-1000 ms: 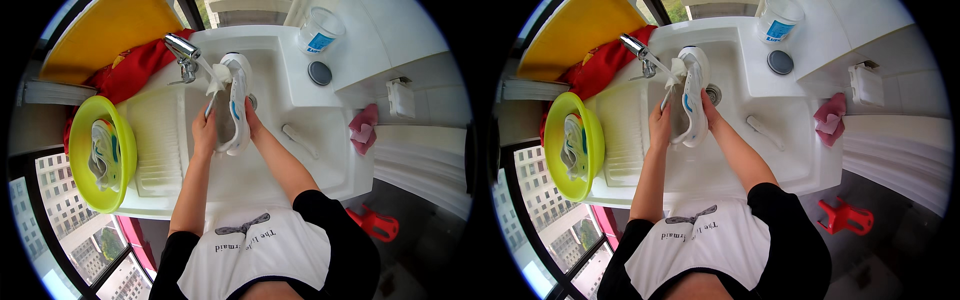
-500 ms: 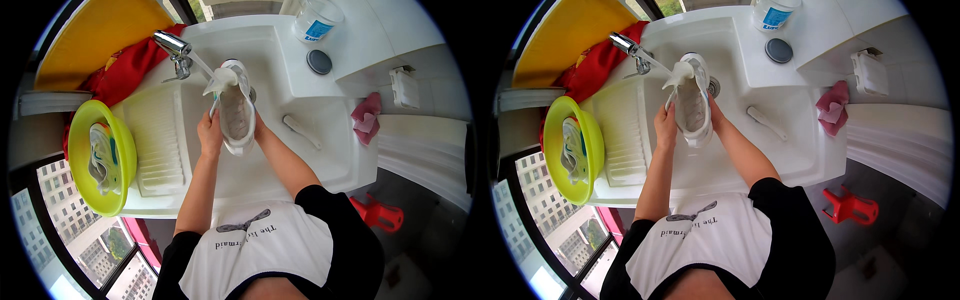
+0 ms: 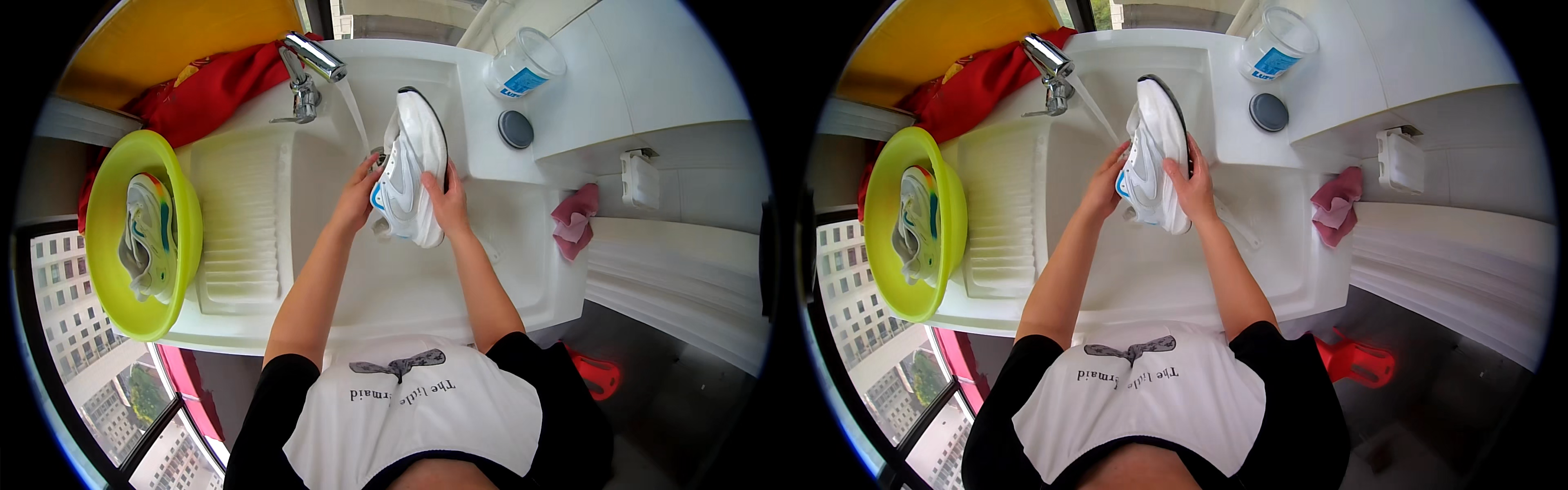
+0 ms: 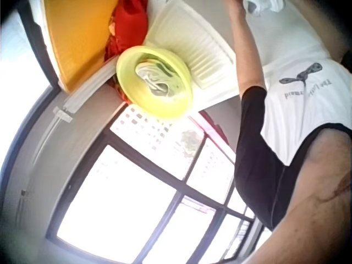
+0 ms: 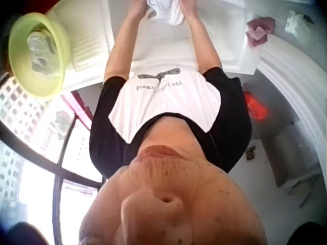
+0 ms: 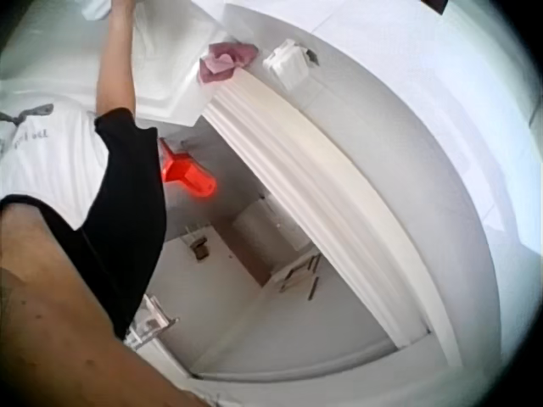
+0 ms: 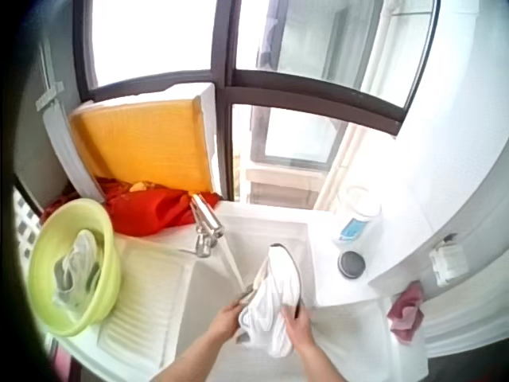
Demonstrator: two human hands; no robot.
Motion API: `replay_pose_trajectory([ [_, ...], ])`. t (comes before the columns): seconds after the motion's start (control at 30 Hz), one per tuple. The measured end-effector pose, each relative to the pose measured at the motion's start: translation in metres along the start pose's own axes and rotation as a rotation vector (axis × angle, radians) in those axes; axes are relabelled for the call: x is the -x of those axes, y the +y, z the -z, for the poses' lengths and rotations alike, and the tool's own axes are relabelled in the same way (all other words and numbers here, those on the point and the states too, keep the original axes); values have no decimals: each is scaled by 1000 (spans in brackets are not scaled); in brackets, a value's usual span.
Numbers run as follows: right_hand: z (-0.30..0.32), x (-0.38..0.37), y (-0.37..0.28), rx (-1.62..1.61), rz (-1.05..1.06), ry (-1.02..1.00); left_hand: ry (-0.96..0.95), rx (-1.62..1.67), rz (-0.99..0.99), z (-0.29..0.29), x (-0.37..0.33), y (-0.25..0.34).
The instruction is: The person washes a white sneaker under running water in a sink, scrubbing the upper and sole with a brush. They rinse the shoe, place it in a green basin, then rinse and wipe the sink with a cloth before drying their hands.
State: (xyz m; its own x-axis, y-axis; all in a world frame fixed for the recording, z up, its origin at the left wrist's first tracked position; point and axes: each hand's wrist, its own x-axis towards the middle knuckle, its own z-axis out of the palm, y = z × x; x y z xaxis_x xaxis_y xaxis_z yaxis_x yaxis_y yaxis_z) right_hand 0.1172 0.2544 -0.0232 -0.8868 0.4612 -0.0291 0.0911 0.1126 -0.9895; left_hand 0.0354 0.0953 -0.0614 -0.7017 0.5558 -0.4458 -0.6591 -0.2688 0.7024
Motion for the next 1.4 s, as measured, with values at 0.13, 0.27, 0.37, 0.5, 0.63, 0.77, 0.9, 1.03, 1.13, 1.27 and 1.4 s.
replay_pose_trajectory([
  [0.13,11,15,-50,484,202,-66,-114,396,51,-11,-12,-3],
  [0.27,16,19,-58,490,206,-97,-120,462,-243,-26,-13,9],
  [0.37,18,22,-51,443,180,-144,-171,568,-101,-21,-2,35],
  [0.5,10,26,-41,277,49,-154,77,274,-276,-20,-9,33],
  [0.63,-3,27,-37,14,-188,-104,65,184,-346,-24,-13,35],
  [0.77,-7,21,-39,-102,-315,-54,420,-518,-480,-28,-23,43],
  [0.9,-7,13,-32,-247,-381,-69,257,-241,-182,-26,-37,55],
  [1.03,-11,9,-37,-259,-398,-127,224,-224,-101,-23,-55,64],
  [1.13,-15,8,-35,-214,-312,-145,294,-467,-205,3,-93,50],
  [1.27,-14,-4,-33,-223,-329,-148,151,-371,-160,-2,-89,69],
  [1.4,-16,-17,-23,-573,-566,-297,1,-109,14,-29,-48,113],
])
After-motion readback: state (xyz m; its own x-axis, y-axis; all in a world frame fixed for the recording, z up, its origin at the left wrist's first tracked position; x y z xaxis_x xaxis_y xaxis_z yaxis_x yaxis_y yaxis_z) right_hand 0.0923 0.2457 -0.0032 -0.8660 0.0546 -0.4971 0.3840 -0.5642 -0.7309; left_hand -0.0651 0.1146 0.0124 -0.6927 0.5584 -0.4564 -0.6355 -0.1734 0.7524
